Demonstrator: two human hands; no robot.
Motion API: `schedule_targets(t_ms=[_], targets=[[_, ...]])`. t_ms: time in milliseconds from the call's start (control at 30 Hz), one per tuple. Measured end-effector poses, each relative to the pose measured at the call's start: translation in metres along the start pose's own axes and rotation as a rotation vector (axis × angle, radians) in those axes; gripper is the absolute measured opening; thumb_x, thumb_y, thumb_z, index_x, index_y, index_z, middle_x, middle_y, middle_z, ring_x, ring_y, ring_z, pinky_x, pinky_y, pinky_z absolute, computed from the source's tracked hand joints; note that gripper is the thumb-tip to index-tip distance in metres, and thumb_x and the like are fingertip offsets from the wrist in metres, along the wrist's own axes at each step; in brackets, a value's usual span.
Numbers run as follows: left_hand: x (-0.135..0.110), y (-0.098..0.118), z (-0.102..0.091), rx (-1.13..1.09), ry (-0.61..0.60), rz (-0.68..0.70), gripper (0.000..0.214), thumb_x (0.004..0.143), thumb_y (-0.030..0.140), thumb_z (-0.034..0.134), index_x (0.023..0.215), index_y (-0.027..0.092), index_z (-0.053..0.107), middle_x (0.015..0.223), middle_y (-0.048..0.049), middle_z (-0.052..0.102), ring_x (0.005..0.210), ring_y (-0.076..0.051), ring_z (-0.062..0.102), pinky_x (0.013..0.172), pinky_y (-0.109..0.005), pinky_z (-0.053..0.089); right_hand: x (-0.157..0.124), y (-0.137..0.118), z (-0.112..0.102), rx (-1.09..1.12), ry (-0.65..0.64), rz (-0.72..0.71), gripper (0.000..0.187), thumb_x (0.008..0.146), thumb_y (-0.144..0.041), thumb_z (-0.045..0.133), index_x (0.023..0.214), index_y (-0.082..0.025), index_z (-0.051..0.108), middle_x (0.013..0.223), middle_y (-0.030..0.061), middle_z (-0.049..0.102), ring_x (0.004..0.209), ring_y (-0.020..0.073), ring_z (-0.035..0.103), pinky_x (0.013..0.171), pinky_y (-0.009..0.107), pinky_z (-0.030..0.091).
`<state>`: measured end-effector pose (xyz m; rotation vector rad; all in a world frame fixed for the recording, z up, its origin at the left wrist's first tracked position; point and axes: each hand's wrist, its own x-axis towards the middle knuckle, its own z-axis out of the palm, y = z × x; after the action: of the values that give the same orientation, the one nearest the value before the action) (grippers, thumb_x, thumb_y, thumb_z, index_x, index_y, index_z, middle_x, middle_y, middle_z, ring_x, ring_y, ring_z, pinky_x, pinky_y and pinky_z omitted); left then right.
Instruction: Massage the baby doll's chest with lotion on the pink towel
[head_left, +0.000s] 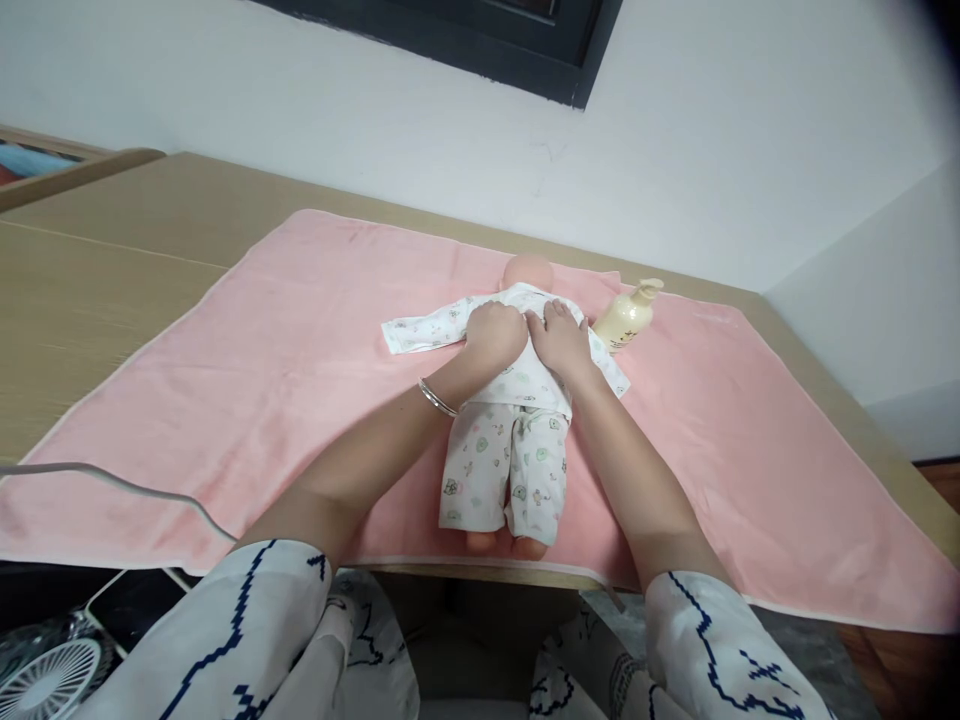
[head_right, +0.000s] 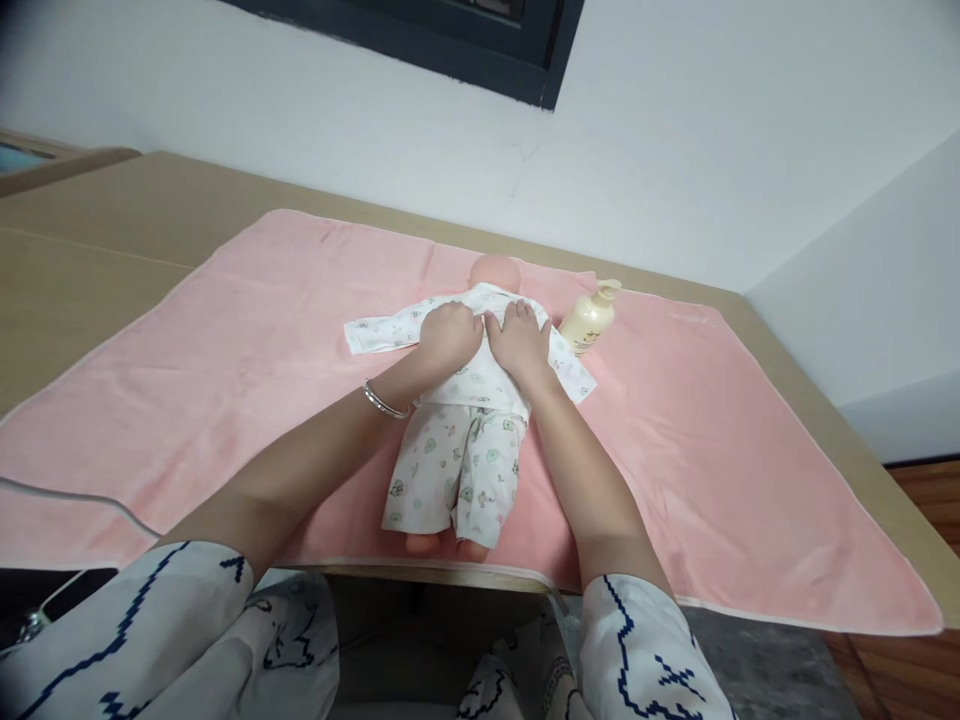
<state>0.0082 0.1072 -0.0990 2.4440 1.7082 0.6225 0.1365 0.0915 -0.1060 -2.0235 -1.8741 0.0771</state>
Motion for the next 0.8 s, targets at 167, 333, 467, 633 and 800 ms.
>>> schedule_targets(t_ms=[167,333,467,633,800], targets=[[0.005,-0.006,0.002,-0.041,0.026,0.002,0.038,0.098,0.029,0.038,0.103,0.007,0.069,0.114,-0.0197,0.07,0.112,-0.031,0.064,0.099,-0.041,0.048,-0.002,-0.002,0.002,-0.076,0.099,-0.047,0.054,0.102,-0.046,0.028,0.119,-0.009,0.063,0.14,0.023,0.057,0.137,0.0365,0.046,0.114,0.064,0.023],[0.016,-0.022,0.005,-0.125,0.031,-0.001,0.041,0.097,0.031,0.038,0.113,0.005,0.065,0.125,-0.02,0.065,0.12,-0.03,0.059,0.107,-0.04,0.044,-0.014,-0.017,0.0,-0.145,0.138,-0.088,0.051,0.102,-0.039,0.029,0.11,-0.006,0.067,0.122,0.0245,0.067,0.122,0.0361,0.057,0.112,0.058,0.029],[0.011,-0.012,0.002,-0.102,0.01,-0.025,0.04,0.098,0.03,0.036,0.1,0.008,0.069,0.115,-0.0185,0.07,0.115,-0.03,0.061,0.105,-0.039,0.045,-0.006,-0.008,0.001,-0.105,0.091,-0.095,0.056,0.103,-0.041,0.026,0.118,-0.004,0.065,0.135,0.026,0.06,0.132,0.0368,0.051,0.115,0.061,0.024],[-0.001,0.005,0.003,-0.032,0.058,0.018,0.041,0.099,0.029,0.037,0.101,0.004,0.07,0.113,-0.0211,0.07,0.116,-0.031,0.061,0.107,-0.041,0.043,0.015,0.02,0.006,0.051,-0.007,-0.103,0.056,0.105,-0.045,0.019,0.14,-0.015,0.051,0.156,0.0156,0.042,0.149,0.0297,0.031,0.119,0.067,0.011],[0.006,-0.009,0.005,-0.05,0.063,0.041,0.045,0.101,0.028,0.03,0.104,0.006,0.069,0.115,-0.0196,0.069,0.115,-0.028,0.061,0.104,-0.039,0.045,0.002,0.004,0.001,-0.076,0.076,-0.144,0.049,0.102,-0.033,0.027,0.122,-0.009,0.063,0.135,0.0203,0.062,0.133,0.0321,0.051,0.117,0.059,0.022]])
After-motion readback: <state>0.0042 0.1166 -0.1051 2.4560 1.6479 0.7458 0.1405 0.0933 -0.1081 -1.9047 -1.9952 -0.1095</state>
